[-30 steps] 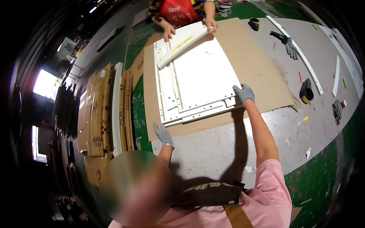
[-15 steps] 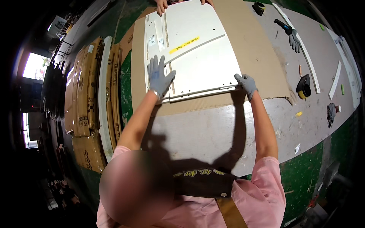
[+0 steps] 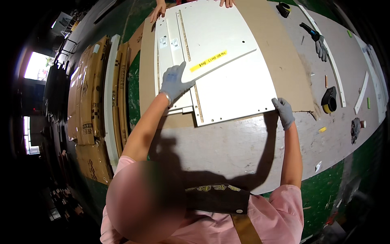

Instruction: The person assembles white flat-pack furniture components on a large workbench. They pick up panels and trim pieces, align them, and place them into position to form a frame. The person handles the parts by hand, occasionally adjusting their position to ensure alignment.

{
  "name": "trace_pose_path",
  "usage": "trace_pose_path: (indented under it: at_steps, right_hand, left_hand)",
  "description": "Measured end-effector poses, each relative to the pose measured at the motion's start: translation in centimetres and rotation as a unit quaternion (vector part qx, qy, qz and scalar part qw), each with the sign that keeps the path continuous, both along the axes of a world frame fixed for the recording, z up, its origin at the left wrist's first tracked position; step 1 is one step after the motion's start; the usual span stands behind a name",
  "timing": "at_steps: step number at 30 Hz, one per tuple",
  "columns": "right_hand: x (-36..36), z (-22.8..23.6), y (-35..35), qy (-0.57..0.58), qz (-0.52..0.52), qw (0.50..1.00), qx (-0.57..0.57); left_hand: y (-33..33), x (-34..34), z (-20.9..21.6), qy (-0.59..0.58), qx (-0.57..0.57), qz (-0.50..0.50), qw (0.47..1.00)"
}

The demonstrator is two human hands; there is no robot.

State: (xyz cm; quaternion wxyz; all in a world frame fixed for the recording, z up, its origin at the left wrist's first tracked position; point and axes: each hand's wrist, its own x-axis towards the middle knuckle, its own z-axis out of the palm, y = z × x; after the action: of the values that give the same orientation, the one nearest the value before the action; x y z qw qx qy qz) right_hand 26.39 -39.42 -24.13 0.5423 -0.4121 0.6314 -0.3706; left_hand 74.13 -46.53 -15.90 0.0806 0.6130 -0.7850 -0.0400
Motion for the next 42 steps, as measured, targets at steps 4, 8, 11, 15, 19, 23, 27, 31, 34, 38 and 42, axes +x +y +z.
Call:
trace_pose_path:
  at_steps: [4,8,11,15,19,23,27,31,34,38,42]
  right_hand:
    - [-2.5,-0.7,6.3,-0.036,0.020,0.999,0.015]
    - [-5.9,0.3,14.9,-0.026,0.105,0.991,0.077]
    - [-6.9,1.1,21.1,-0.039,0.103,0.987,0.117]
    - [-6.5,3.0,26.2,-0.061,0.057,0.980,0.182]
    - [-6.5,2.2,29.1,0.035,-0.002,0.986,0.164]
    - [-8.9,-1.6,31.0,0.078,-0.140,0.984,0.080]
    - [-11.9,-1.8,31.1,0.107,-0.187,0.975,0.047]
    - [-14.6,-3.4,29.9,-0.052,-0.248,0.966,0.040]
    - [-15.2,-2.9,29.9,-0.072,-0.246,0.965,0.047]
    - [-13.1,-3.2,31.1,0.029,-0.219,0.975,0.034]
    - [-4.2,-1.7,32.9,0.341,-0.148,0.923,0.098]
  left_hand:
    - [7.3,0.0,-1.0,0.054,-0.108,-0.036,0.992]
    - [17.1,-0.1,-0.1,0.143,-0.061,-0.036,0.987]
    - [23.5,-0.9,0.5,0.182,0.017,0.015,0.983]
    - [29.7,-1.4,-2.2,0.235,0.029,0.037,0.971]
    - [32.8,-2.8,-3.5,0.255,0.065,0.030,0.964]
    - [33.4,-4.0,-3.9,0.247,0.126,0.001,0.961]
    - [34.8,-4.7,-5.5,0.245,0.144,-0.040,0.958]
    - [36.0,-5.2,-6.6,0.235,0.117,-0.057,0.963]
    - [36.4,-5.4,-6.1,0.257,0.058,-0.058,0.963]
    - [36.4,-5.2,-5.4,0.324,0.071,0.005,0.943]
    - [36.8,-4.5,-6.8,0.343,0.062,0.080,0.934]
